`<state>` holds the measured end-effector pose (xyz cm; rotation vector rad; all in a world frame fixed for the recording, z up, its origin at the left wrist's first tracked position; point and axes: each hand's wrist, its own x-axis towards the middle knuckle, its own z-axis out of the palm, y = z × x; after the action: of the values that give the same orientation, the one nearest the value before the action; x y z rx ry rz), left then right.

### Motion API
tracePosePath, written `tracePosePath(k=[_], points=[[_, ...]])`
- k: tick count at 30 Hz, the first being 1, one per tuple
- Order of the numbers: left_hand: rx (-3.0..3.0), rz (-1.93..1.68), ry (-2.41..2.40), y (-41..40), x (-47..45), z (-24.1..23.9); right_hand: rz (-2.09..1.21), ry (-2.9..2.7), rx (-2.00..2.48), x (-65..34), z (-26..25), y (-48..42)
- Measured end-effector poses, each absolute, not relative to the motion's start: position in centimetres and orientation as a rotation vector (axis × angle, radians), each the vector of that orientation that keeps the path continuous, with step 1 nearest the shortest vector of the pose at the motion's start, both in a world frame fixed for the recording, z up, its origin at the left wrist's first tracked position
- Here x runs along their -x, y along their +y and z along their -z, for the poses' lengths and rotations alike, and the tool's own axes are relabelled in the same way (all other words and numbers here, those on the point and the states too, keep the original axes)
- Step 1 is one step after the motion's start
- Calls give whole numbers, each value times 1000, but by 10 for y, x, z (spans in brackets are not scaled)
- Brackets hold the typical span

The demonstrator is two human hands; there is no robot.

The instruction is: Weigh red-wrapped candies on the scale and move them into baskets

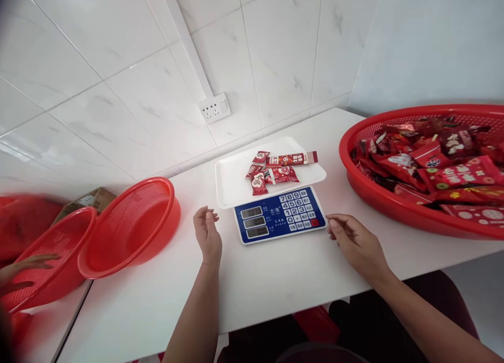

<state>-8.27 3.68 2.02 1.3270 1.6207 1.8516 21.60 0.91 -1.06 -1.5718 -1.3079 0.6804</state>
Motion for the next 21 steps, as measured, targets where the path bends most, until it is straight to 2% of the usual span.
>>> tracePosePath(k=[4,9,14,19,21], points=[[-1310,-1856,1655,39,85,-19,-346,-1436,1483,-212,-21,42],[-1274,-2052,1721,40,93,-21,-58,-1299,1069,-180,-102,79],[-1224,-2041,1710,40,95,-24,28,-2233,742,-123,-131,76],[-1190,-2007,1670,38,92,-26,-60,-2362,1314,-138,-115,122],[-1177,-1991,1655,37,91,-26,-119,-2464,1396,-151,-109,139]])
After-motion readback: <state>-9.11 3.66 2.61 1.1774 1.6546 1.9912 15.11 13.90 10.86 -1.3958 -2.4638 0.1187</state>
